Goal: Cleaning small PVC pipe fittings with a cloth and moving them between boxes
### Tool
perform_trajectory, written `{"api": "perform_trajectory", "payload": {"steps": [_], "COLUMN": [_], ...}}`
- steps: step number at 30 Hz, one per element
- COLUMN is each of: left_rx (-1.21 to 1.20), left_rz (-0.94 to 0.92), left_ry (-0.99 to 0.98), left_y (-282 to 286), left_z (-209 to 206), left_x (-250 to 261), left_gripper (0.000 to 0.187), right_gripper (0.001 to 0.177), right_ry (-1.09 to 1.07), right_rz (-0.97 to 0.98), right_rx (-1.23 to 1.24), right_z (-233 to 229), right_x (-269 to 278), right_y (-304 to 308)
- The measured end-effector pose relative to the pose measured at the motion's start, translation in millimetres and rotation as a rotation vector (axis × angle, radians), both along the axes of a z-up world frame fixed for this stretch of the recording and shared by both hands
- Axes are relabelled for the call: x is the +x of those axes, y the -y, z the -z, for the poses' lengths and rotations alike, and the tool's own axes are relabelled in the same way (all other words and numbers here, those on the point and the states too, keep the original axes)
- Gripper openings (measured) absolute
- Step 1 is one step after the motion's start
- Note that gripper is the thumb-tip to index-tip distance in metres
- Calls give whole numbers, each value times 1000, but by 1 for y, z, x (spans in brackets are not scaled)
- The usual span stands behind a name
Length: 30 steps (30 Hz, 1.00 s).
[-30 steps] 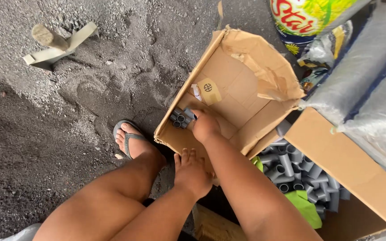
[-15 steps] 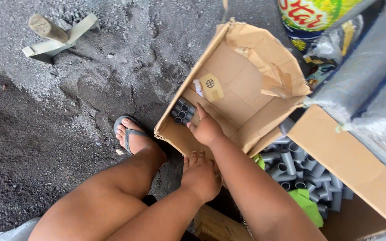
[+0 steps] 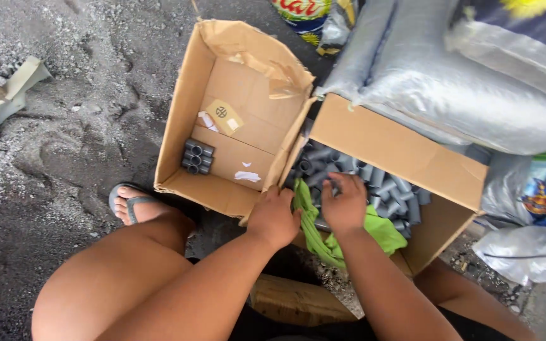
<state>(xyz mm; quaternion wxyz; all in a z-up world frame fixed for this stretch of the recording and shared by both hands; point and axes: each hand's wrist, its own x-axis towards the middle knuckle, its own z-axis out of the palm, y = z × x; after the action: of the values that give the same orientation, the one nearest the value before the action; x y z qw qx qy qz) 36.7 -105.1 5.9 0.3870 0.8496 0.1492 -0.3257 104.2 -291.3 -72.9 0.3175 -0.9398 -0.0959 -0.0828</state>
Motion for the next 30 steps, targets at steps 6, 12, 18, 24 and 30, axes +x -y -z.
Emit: {"api": "perform_trajectory", "payload": {"steps": [6,12,18,24,30], "left_rx": [-74,-18,-186,-310,9], "left_rz": [105,-66,-256,-183,315], "left_ry": [-15,-115,94,543,403], "left_y": [40,68,92,132,122], "left_z": [-17,72,-11,-22,-28], "left_x": [8,7,1,-15,-3], "left_gripper": [53,48,35,19,40], "right_gripper": [46,67,73,30,30], "right_ry": [6,-586,-1002,-786,-548], "right_rz": [-81,-306,1,149,173], "right_rx": [-379,-123,730,291,179], "right_z": [38,-25,-63,-124,-248], "right_x": [-32,-62,-42,-21,-34], "right_y": [81,31,48,104,174]}}
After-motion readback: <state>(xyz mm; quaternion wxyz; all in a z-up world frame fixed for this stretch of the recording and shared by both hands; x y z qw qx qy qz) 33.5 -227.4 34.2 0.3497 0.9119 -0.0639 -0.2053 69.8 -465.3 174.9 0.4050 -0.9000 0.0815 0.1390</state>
